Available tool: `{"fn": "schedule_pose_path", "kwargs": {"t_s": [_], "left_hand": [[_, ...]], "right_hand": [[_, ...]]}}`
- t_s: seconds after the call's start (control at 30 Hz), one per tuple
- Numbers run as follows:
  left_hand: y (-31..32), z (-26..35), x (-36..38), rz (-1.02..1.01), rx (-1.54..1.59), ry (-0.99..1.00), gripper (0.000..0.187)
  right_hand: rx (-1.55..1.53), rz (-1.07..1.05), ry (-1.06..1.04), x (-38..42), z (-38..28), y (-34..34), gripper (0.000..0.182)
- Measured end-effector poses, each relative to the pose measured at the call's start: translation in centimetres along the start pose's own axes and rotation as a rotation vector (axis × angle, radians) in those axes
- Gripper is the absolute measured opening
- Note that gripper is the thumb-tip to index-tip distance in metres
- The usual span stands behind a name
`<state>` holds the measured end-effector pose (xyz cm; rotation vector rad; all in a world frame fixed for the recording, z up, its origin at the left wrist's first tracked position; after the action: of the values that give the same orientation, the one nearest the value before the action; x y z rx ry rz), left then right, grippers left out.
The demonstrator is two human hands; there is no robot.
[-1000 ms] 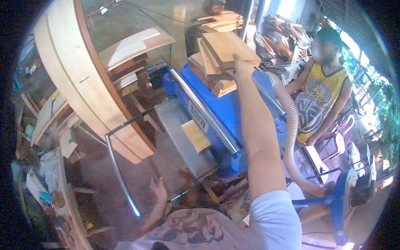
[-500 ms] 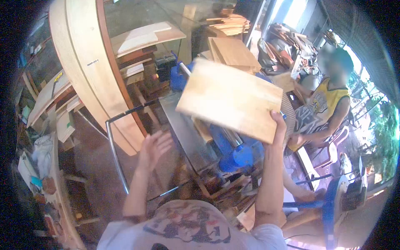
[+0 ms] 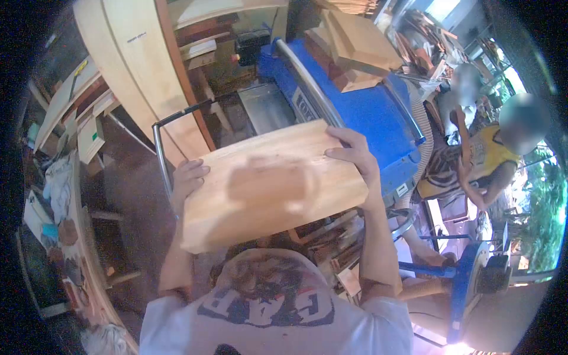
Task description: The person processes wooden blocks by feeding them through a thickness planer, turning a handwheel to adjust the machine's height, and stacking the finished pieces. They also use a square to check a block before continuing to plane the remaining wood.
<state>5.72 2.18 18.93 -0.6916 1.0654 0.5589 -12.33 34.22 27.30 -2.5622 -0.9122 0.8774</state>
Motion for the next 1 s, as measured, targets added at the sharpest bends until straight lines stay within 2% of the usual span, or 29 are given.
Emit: {"fn": "schedule_pose_path", "kwargs": {"t_s": [0.1,0.17,0.2,0.27,0.3,0.37,0.4,0.43,0.47,0.53,0.6,0.7,0.73,0.83,0.87,0.97,1.0], "left_hand": [[-1.3,-0.2,0.5,0.003,-0.155,0.141,0.021],[-1.8,1.2,0.0,-0.004,-0.226,0.125,0.020],[-2.0,1.9,-0.3,-0.011,-0.259,0.117,0.020],[-2.3,1.4,1.2,-0.111,-0.006,0.000,0.020],[-2.4,0.9,2.7,-0.166,0.129,-0.056,0.020],[-1.4,1.0,8.1,-0.009,0.325,-0.809,0.030],[-0.2,2.4,7.1,0.054,0.285,-0.930,0.035],[0.8,3.0,6.5,0.114,0.243,-1.053,0.040],[2.0,0.9,8.9,0.155,0.314,-1.196,0.052],[4.3,-1.2,10.4,0.172,0.272,-1.368,0.059],[6.5,-3.5,12.5,0.180,0.265,-1.508,0.069],[9.0,-4.7,10.2,-0.041,0.233,-1.682,0.076],[10.2,-4.9,9.9,-0.079,0.233,-1.629,0.081],[14.0,-6.8,10.3,0.135,0.392,-1.715,0.073],[15.7,-7.5,11.1,0.191,0.472,-1.622,0.073],[19.4,-8.9,11.7,0.051,0.203,-1.567,0.077],[19.5,-7.5,9.0,-0.016,0.186,-1.602,0.086]], "right_hand": [[0.028,0.065,-0.034,-0.6,0.2,1.2,0.045],[0.033,0.074,-0.014,-0.7,0.3,1.8,0.046],[0.034,0.006,-0.017,-1.1,0.5,1.8,0.048],[0.036,-0.120,-0.019,-1.8,1.0,1.7,0.054],[-0.067,-0.107,0.114,-1.4,1.3,2.3,0.056],[-0.265,-0.062,0.370,-0.4,2.8,4.0,0.059],[-0.181,-0.013,0.523,0.3,4.1,4.4,0.061],[-0.547,0.096,0.702,1.1,4.3,5.3,0.056],[-0.491,0.211,0.726,2.4,5.2,5.7,0.057],[-0.486,0.391,0.785,4.9,5.0,6.4,0.053],[-0.397,0.416,0.779,9.3,6.3,7.2,0.048],[-0.279,0.471,0.842,14.1,5.5,7.9,0.038],[-0.245,0.490,0.872,15.2,5.0,8.1,0.035],[-0.030,0.413,0.861,16.9,3.6,7.8,0.031],[-0.032,0.480,0.833,17.5,3.9,8.4,0.026],[-0.200,0.520,1.029,16.2,2.2,8.9,0.027],[-0.161,0.518,0.948,16.4,2.9,9.1,0.026]]}}
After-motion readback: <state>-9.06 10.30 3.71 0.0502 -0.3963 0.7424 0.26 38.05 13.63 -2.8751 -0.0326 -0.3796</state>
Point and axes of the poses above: each hand's wrist, its own x-axis away from the middle knuckle, its own y-axis out of the palm, z = x × y, the point moved 1 cm from there along -x, towards the middle knuckle, and after that the axes turned 7 degrees about y, right-handed, at the moved point
